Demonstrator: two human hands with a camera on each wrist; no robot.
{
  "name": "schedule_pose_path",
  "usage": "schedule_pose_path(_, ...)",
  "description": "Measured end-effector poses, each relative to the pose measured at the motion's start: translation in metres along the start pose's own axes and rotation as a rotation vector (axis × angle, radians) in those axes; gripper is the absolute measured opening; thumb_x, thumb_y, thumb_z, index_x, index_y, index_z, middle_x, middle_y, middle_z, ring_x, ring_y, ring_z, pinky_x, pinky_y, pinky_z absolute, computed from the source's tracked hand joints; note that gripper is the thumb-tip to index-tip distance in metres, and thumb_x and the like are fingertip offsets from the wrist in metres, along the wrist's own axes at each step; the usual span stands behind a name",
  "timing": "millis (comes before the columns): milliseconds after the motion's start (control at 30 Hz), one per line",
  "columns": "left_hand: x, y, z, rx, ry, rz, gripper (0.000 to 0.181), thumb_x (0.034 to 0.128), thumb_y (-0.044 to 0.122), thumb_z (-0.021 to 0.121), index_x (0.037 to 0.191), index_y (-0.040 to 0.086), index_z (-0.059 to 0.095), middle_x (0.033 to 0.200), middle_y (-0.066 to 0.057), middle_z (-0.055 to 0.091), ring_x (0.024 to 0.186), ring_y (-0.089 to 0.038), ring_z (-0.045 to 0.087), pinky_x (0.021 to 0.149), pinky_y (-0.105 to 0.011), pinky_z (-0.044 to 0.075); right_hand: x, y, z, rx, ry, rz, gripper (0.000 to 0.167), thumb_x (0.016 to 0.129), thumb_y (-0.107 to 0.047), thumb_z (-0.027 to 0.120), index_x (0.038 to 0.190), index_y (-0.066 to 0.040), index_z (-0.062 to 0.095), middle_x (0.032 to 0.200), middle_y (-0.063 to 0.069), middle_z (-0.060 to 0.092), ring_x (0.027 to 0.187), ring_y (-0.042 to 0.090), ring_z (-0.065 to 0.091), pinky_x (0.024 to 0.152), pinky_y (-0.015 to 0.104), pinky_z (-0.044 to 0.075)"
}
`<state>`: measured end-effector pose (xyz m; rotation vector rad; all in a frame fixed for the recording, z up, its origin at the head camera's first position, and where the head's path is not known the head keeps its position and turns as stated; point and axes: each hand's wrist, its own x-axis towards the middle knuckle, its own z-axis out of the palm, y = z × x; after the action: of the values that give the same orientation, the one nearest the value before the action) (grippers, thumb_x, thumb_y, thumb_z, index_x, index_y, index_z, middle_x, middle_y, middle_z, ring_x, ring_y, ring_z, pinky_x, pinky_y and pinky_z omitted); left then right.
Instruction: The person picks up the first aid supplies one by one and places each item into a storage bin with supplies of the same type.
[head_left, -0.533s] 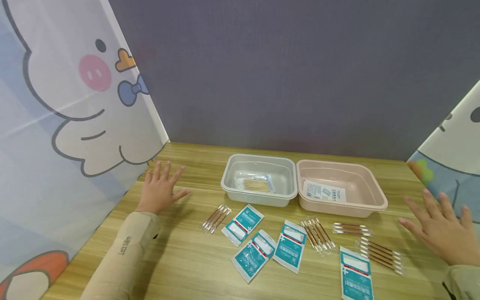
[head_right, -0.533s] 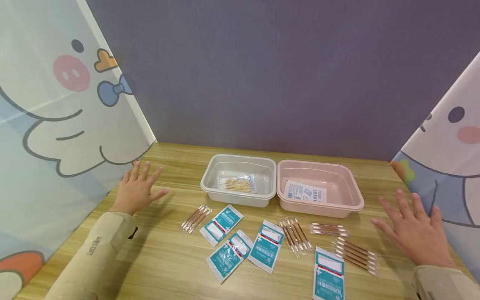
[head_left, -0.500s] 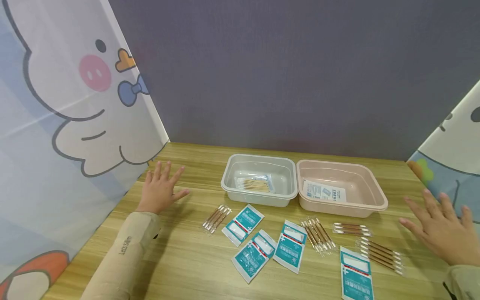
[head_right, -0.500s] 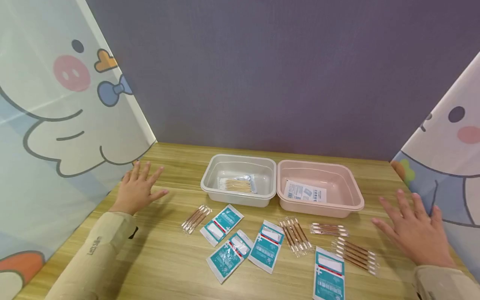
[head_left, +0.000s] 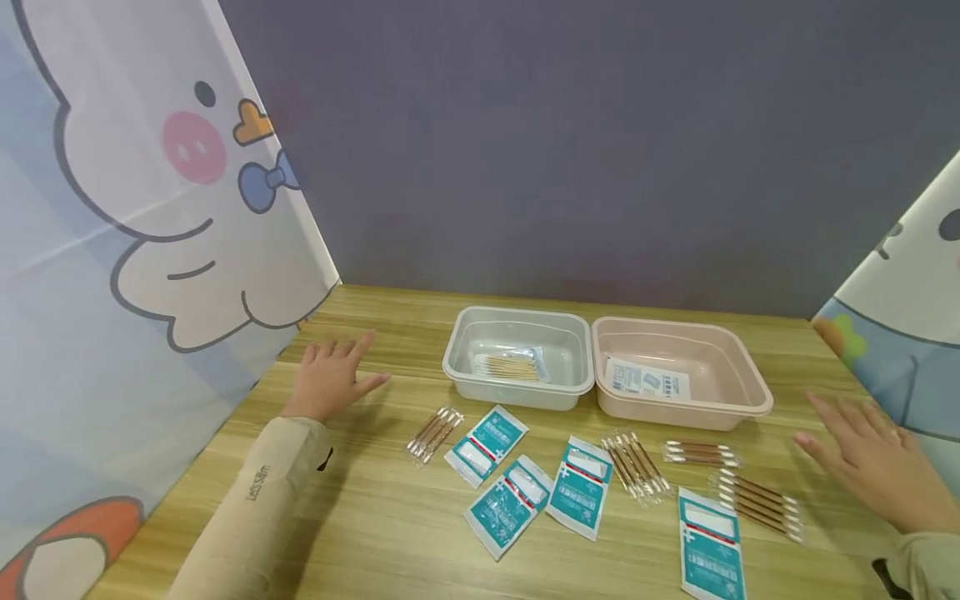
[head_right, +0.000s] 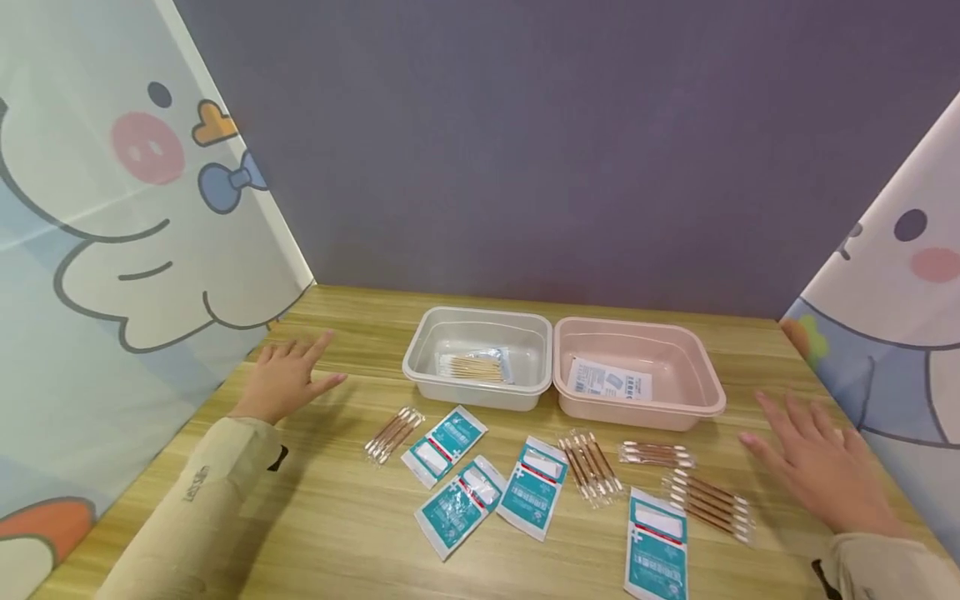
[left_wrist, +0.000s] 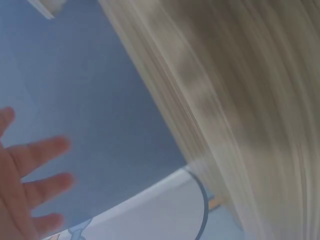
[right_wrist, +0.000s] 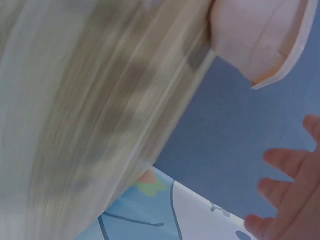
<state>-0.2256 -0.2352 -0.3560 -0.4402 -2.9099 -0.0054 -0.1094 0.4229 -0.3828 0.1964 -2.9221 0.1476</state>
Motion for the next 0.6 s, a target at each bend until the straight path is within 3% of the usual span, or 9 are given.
schedule_pose_path(100,0.001,0.005,0.002,-0.065,-0.019,0.001,0.078,0.0937,0.058,0.047,0.150,0.007,0.029,0.114,-0.024,0.064,0.114,-0.048,0.051,0.099,-0.063,0.031,0.000,0.000,-0.003,0.093,-0.036,0.015,0.069,0.102,-0.035,0.043,0.150,0.003,0.012,0.133,0.044,0.032,0.123,0.069,0.008,0.093,0.078,0.003)
schedule_pose_path(200,0.001,0.008,0.005,-0.094,-0.031,-0.013,0.077,0.0941,0.059,0.046,0.148,0.006,0.033,0.101,-0.022,0.069,0.109,-0.046,0.056,0.096,-0.061,0.035,-0.001,-0.003,-0.005,0.122,-0.048,-0.013,0.068,0.103,-0.032,0.044,0.148,0.007,0.014,0.131,0.046,0.034,0.119,0.073,0.009,0.095,0.077,0.000)
schedule_pose_path(300,0.002,0.010,0.007,-0.129,-0.030,-0.025,0.074,0.0948,0.057,0.046,0.147,0.005,0.036,0.101,-0.018,0.070,0.104,-0.044,0.059,0.094,-0.061,0.036,-0.002,-0.009,-0.009,0.231,-0.096,-0.029,0.069,0.102,-0.029,0.046,0.149,0.007,0.010,0.135,0.047,0.027,0.118,0.072,0.015,0.094,0.077,0.008)
schedule_pose_path(467,0.006,0.017,0.010,-0.262,-0.071,-0.044,0.071,0.0961,0.053,0.048,0.147,0.005,0.036,0.107,-0.016,0.069,0.093,-0.039,0.064,0.081,-0.055,0.047,0.002,-0.018,-0.018,0.377,-0.285,0.022,0.075,0.104,-0.028,0.044,0.148,0.007,-0.005,0.136,0.050,0.020,0.106,0.058,0.049,0.081,0.066,0.041)
schedule_pose_path(533,0.008,0.022,0.012,-0.364,-0.107,-0.043,0.070,0.0966,0.051,0.048,0.147,0.005,0.035,0.109,-0.018,0.067,0.092,-0.038,0.065,0.077,-0.053,0.050,0.002,-0.023,-0.020,0.351,-0.316,0.022,0.077,0.103,-0.029,0.046,0.148,0.009,-0.004,0.130,0.051,0.030,0.092,0.052,0.058,0.068,0.058,0.048)
schedule_pose_path(600,0.011,0.027,0.013,-0.486,-0.142,-0.046,0.068,0.0975,0.049,0.048,0.147,0.004,0.034,0.112,-0.021,0.066,0.094,-0.037,0.064,0.075,-0.051,0.051,0.002,-0.028,-0.021,0.366,-0.324,0.014,0.076,0.102,-0.027,0.048,0.147,0.010,-0.001,0.122,0.048,0.041,0.089,0.047,0.061,0.065,0.054,0.050)
